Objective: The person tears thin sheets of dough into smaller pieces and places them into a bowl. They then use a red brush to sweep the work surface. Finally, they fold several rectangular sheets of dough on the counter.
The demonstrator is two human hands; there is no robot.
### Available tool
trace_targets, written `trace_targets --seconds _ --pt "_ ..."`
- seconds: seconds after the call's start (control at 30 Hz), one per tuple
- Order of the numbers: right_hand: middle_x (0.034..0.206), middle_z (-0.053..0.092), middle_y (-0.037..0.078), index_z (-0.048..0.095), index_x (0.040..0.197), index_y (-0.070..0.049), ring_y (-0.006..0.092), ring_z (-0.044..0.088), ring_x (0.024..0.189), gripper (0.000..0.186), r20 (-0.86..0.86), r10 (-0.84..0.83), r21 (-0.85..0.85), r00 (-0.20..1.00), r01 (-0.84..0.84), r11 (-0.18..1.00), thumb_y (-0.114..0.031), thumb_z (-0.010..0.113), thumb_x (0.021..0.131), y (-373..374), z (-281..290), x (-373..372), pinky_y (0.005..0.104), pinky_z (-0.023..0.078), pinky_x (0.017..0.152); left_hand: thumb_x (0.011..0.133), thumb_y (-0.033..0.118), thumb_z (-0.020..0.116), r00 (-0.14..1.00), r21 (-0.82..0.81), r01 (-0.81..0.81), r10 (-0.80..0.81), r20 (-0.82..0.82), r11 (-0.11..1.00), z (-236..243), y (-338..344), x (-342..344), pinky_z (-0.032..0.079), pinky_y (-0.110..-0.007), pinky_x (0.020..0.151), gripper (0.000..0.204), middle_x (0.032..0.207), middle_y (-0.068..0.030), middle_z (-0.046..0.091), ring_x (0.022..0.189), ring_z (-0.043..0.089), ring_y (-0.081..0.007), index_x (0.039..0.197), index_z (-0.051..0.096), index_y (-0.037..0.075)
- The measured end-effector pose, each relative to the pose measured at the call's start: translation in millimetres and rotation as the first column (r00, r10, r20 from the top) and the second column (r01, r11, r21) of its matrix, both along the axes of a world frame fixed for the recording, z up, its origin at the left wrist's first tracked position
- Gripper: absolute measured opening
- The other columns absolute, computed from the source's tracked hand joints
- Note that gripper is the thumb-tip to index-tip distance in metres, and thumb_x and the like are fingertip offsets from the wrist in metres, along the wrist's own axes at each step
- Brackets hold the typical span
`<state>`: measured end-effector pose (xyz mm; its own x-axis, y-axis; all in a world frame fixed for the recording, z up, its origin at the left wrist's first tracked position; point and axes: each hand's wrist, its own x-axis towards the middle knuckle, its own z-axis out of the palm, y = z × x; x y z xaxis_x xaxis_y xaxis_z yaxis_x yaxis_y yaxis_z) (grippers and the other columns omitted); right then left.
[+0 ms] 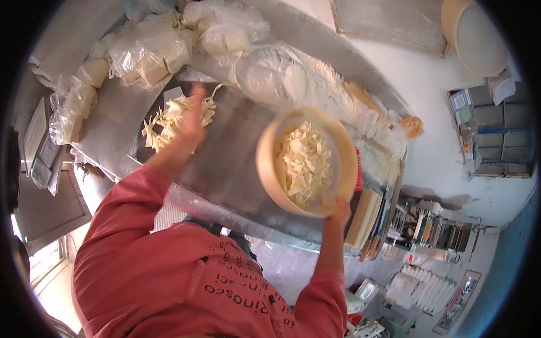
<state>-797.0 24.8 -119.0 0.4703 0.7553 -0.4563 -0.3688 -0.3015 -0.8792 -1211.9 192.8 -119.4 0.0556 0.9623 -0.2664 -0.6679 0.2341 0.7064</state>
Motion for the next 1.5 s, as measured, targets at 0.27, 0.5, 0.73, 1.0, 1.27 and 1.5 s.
trace_targets --seconds 0.27,0.5,0.73,1.0,1.27,1.5 --pt "0.083 0.06 0.013 0.054 0.104 0.002 0.0282 0.06 0.072 0.035 -0.226 -0.058 0.093 0.972 0.081 0.992 -0.016 0.055 0.074 -78.0 26.4 -33.5 0.0387 0.051 0.058 0.09 0.057 0.038 0.997 -0.029 -0.039 0.037 -0.068 0.999 -19.0 -1.9 -47.9 0.01 -0.036 0.111 0.077 0.15 -0.0102 0.016 0.138 0.011 -0.0231 0.145 0.012 0.01" --pt "0.089 0.058 0.018 0.047 0.114 0.001 0.0337 0.059 0.071 0.046 -0.187 -0.065 0.001 0.98 0.066 0.998 -0.019 0.054 0.074 -157.9 7.6 -85.4 0.0447 0.05 0.059 0.094 0.046 0.037 0.935 0.008 0.355 -0.355 0.008 0.935 -37.4 -173.0 39.9 0.031 -0.037 0.101 0.056 0.132 -0.0139 0.045 0.122 0.041 -0.024 0.133 0.039 0.005" --pt "0.092 0.057 0.019 0.046 0.115 0.0 0.0342 0.058 0.07 0.042 -0.246 -0.309 -0.16 0.919 0.276 0.948 -0.019 0.051 0.078 -326.4 8.8 -129.8 0.0478 0.049 0.061 0.091 0.042 0.043 0.748 -0.833 0.317 -0.659 -0.075 0.455 -352.6 -315.8 -85.5 0.047 -0.039 0.071 0.034 0.089 -0.0096 0.063 0.078 0.061 -0.0242 0.099 0.059 0.013" --pt "0.111 0.055 0.018 0.044 0.123 0.001 0.0328 0.057 0.097 0.047 -0.371 -0.18 -0.339 0.911 0.047 0.94 -0.021 0.05 0.082 -418.5 -27.6 -170.3 0.0448 0.049 0.079 0.089 0.035 0.049 0.991 -0.534 -0.134 0.129 -0.048 0.835 -333.6 -207.1 -140.3 0.052 -0.045 0.079 0.038 0.109 -0.0078 0.058 0.099 0.058 -0.0261 0.119 0.049 0.011" --pt "0.12 0.054 0.014 0.042 0.129 -0.004 0.0319 0.054 0.106 0.052 -0.473 0.054 -0.516 0.879 -0.326 0.792 -0.031 0.051 0.085 -340.8 -45.5 -219.7 0.0471 0.048 0.085 0.094 0.039 0.042 0.867 -0.464 0.1 -0.306 -0.394 0.88 -352.5 -312.0 -107.4 0.055 -0.038 0.064 0.042 0.092 -0.0168 0.062 0.077 0.063 -0.0276 0.108 0.053 0.0" --pt "0.104 0.058 0.014 0.046 0.121 -0.01 0.0307 0.06 0.072 0.054 -0.681 0.236 -0.512 0.693 -0.682 0.522 -0.05 0.045 0.084 -232.9 -86.3 -242.4 0.0409 0.05 0.053 0.089 0.049 0.046 0.32 -0.404 0.51 -0.604 -0.73 0.759 -391.4 -403.2 -204.9 0.047 -0.047 0.08 0.058 0.109 -0.0226 0.058 0.101 0.058 -0.0327 0.119 0.051 0.0"
